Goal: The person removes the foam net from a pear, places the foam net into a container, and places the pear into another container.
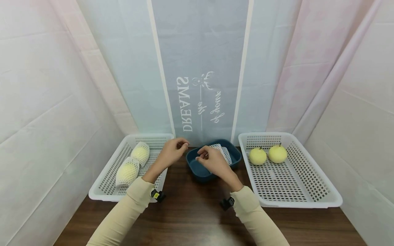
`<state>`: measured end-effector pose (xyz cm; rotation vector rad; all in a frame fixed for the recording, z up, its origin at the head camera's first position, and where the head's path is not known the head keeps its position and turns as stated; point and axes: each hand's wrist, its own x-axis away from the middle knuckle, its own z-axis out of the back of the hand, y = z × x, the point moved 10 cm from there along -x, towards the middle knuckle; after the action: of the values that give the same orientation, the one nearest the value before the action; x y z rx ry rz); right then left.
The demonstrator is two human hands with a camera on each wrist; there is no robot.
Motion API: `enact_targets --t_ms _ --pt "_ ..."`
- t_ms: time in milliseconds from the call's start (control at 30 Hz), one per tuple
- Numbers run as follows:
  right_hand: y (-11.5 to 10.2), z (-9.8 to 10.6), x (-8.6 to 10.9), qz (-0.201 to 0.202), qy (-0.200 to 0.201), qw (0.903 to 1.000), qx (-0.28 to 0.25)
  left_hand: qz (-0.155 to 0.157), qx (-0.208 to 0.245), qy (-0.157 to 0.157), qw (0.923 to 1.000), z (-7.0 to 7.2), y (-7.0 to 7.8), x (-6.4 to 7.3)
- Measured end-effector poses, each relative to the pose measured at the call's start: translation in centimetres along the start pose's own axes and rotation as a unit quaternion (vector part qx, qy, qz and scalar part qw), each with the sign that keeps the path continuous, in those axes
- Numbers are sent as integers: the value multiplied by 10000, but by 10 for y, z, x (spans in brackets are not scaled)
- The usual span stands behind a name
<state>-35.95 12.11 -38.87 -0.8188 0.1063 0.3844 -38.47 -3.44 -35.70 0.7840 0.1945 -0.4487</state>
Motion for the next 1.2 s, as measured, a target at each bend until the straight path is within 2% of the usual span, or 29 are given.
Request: enact_targets --t_ms 467,833,1200 --pt "-15 -41 -17 -72 -302 9990 -308 185 -11 158 9997 21 -30 -2" --pt "-18 -74 -29 -250 -615 9924 -1035 280 -235 258 9990 36 -49 -3" --pt "-17 -95 -33 -480 -836 9917 -854 490 -634 339 9962 44 -71 -6"
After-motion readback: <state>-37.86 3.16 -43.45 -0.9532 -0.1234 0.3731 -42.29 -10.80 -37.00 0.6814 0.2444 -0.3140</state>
